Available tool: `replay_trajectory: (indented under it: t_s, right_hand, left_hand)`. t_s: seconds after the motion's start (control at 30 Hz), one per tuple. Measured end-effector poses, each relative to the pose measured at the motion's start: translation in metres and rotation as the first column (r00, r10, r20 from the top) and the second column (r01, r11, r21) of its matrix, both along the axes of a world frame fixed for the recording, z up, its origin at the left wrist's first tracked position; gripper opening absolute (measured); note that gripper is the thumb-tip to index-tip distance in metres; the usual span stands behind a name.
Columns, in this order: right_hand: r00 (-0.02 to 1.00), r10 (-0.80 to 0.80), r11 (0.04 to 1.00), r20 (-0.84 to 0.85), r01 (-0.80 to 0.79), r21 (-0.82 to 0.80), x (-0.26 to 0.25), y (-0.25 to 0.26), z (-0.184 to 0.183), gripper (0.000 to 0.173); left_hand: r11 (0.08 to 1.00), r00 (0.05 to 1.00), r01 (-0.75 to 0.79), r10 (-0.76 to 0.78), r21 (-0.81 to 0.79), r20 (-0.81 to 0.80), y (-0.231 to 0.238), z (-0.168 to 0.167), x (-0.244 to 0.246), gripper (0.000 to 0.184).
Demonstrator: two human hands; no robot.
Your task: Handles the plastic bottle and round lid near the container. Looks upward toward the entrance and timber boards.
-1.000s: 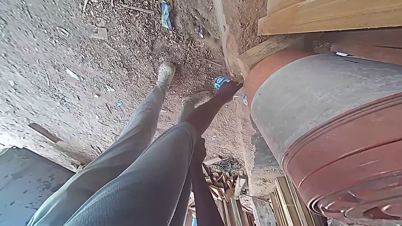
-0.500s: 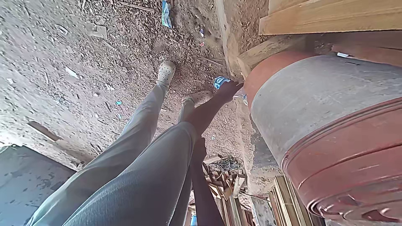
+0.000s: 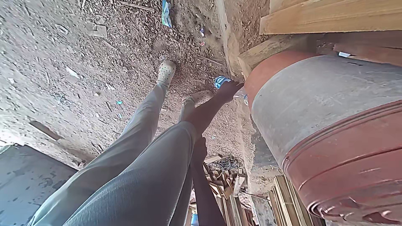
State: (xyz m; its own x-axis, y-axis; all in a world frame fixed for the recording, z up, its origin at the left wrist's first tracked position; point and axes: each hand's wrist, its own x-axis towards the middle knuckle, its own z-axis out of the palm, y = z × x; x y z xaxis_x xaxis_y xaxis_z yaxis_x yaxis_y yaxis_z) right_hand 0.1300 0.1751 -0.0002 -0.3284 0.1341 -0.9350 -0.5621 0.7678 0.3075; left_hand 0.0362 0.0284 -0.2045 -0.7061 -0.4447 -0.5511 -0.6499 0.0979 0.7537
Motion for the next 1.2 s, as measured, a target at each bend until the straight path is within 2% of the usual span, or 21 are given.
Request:
replay_trajectory:
  t_s: [0.33,0.67,1.2]
  right_hand:
    - [0.999,0.042,0.999,-0.025,-0.043,-0.018,0.0,0.016,-0.01,0.057]
    - [0.999,-0.023,0.997,-0.05,0.019,-0.071,0.0,0.031,-0.014,0.053]
    - [0.998,-0.033,0.998,-0.058,0.029,-0.064,-0.003,0.028,-0.015,0.05]
  left_hand:
    - [1.0,1.0,-0.015,0.015,0.003,-0.007,0.002,-0.002,0.001,0.088]
    - [1.0,1.0,-0.013,0.013,-0.014,-0.018,0.005,-0.006,0.001,0.086]
    - [1.0,1.0,0.031,-0.031,0.001,0.007,-0.001,-0.004,0.001,0.087]
